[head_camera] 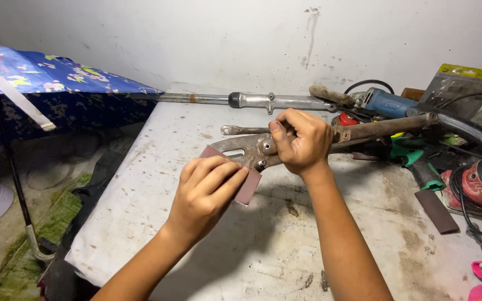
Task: Sanding a metal motorcycle swingarm with sandpaper to prepare the surface
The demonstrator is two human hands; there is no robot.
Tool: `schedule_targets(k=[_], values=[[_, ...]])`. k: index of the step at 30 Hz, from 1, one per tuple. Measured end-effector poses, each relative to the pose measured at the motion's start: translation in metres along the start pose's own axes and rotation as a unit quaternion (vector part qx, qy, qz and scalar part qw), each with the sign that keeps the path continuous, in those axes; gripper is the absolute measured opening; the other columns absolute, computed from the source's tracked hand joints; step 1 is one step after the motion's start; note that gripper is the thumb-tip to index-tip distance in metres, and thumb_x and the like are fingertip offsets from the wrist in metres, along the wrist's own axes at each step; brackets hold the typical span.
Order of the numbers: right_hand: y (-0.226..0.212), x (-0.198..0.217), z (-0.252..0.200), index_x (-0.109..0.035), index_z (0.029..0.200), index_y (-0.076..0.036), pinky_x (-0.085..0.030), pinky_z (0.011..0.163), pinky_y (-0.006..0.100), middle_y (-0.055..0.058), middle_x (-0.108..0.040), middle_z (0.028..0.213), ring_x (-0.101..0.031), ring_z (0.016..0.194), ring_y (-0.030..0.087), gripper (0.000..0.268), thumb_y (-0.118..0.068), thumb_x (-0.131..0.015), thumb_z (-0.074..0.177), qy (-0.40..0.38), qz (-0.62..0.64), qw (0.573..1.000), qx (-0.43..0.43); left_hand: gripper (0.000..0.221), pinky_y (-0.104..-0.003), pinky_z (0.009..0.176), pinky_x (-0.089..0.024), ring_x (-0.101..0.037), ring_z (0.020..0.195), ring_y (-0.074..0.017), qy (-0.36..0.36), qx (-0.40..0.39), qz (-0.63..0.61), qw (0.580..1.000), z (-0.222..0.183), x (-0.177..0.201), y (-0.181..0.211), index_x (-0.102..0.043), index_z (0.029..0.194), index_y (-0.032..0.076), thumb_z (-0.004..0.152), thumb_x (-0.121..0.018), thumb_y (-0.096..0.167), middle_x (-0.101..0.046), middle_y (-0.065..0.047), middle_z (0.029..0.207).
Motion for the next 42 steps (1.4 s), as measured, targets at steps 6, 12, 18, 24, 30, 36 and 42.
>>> schedule_targets(k=[6, 12, 18, 24, 30, 36, 42], values=[[0.0, 0.0, 0.0, -0.063, 0.075, -0.015, -0.05, 0.054, 0.035, 0.006, -0.055, 0.054, -0.063, 0.054, 0.027, 0.034, -0.039, -0.062, 0.099, 0.0, 0.0, 1.0, 0.0, 0.015, -0.038, 0.089, -0.049, -0.068, 0.1, -0.0235, 0.004, -0.005, -0.041, 0.999, 0.003, -0.014, 0.012, -0.075, 0.099, 0.014, 0.103, -0.061, 0.018, -0.071, -0.004, 0.101], [-0.001, 0.0, -0.002, -0.063, 0.076, -0.015, -0.05, 0.055, 0.035, 0.006, -0.054, 0.055, -0.063, 0.055, 0.028, 0.034, -0.039, -0.061, 0.099, -0.007, -0.003, 1.0, 0.005, 0.015, -0.039, 0.091, -0.049, -0.069, 0.099, -0.0248, 0.0, -0.018, -0.072, 0.997, 0.001, 0.005, -0.028, -0.076, 0.099, 0.013, 0.099, -0.065, 0.024, -0.072, -0.005, 0.099], [-0.003, 0.003, -0.003, -0.063, 0.076, -0.015, -0.05, 0.056, 0.036, 0.007, -0.053, 0.054, -0.063, 0.055, 0.03, 0.033, -0.04, -0.061, 0.099, -0.01, -0.009, 1.0, 0.005, 0.034, -0.041, 0.1, -0.047, -0.07, 0.105, -0.0237, -0.013, -0.044, -0.102, 0.994, -0.003, -0.002, -0.026, -0.077, 0.102, 0.015, 0.094, -0.069, 0.047, -0.074, -0.004, 0.103], [0.0, 0.001, -0.008, -0.063, 0.076, -0.016, -0.051, 0.056, 0.036, 0.007, -0.054, 0.054, -0.063, 0.056, 0.03, 0.034, -0.041, -0.061, 0.098, -0.011, -0.009, 1.0, 0.002, 0.031, -0.045, 0.11, -0.043, -0.071, 0.114, -0.0247, -0.012, -0.067, -0.085, 0.994, -0.018, -0.006, -0.04, -0.077, 0.111, 0.012, 0.093, -0.073, 0.037, -0.078, -0.007, 0.114], [0.0, 0.001, -0.008, -0.064, 0.078, -0.016, -0.051, 0.057, 0.037, 0.008, -0.053, 0.055, -0.062, 0.056, 0.032, 0.033, -0.042, -0.062, 0.099, -0.016, -0.012, 1.0, 0.008, 0.03, -0.041, 0.114, -0.043, -0.069, 0.122, -0.0232, -0.038, -0.079, -0.147, 0.985, -0.019, -0.006, -0.03, -0.077, 0.113, 0.013, 0.097, -0.072, 0.037, -0.076, -0.006, 0.123], [0.001, 0.003, -0.015, -0.065, 0.078, -0.016, -0.051, 0.057, 0.04, 0.009, -0.055, 0.056, -0.063, 0.057, 0.034, 0.04, -0.049, -0.059, 0.099, -0.024, -0.009, 1.0, 0.015, 0.03, -0.04, 0.114, -0.043, -0.068, 0.123, -0.0234, -0.07, -0.054, -0.164, 0.983, -0.019, -0.011, -0.058, -0.077, 0.118, 0.015, 0.095, -0.075, 0.034, -0.075, -0.005, 0.125], [-0.001, 0.007, -0.025, -0.067, 0.081, -0.017, -0.052, 0.059, 0.038, 0.007, -0.057, 0.058, -0.065, 0.059, 0.032, 0.043, -0.055, -0.056, 0.098, -0.021, -0.021, 0.999, 0.016, 0.022, -0.039, 0.085, -0.043, -0.052, 0.087, -0.0232, -0.047, 0.238, -0.149, 0.959, -0.079, 0.002, -0.173, -0.065, 0.088, 0.016, 0.108, -0.061, 0.023, -0.06, -0.002, 0.088]])
Point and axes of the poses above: each hand's wrist, its own z-axis towards the middle knuckle, its own x-axis out of the back of the hand, y = z × x, the point moved 7 cm from there along z, towards the middle knuckle
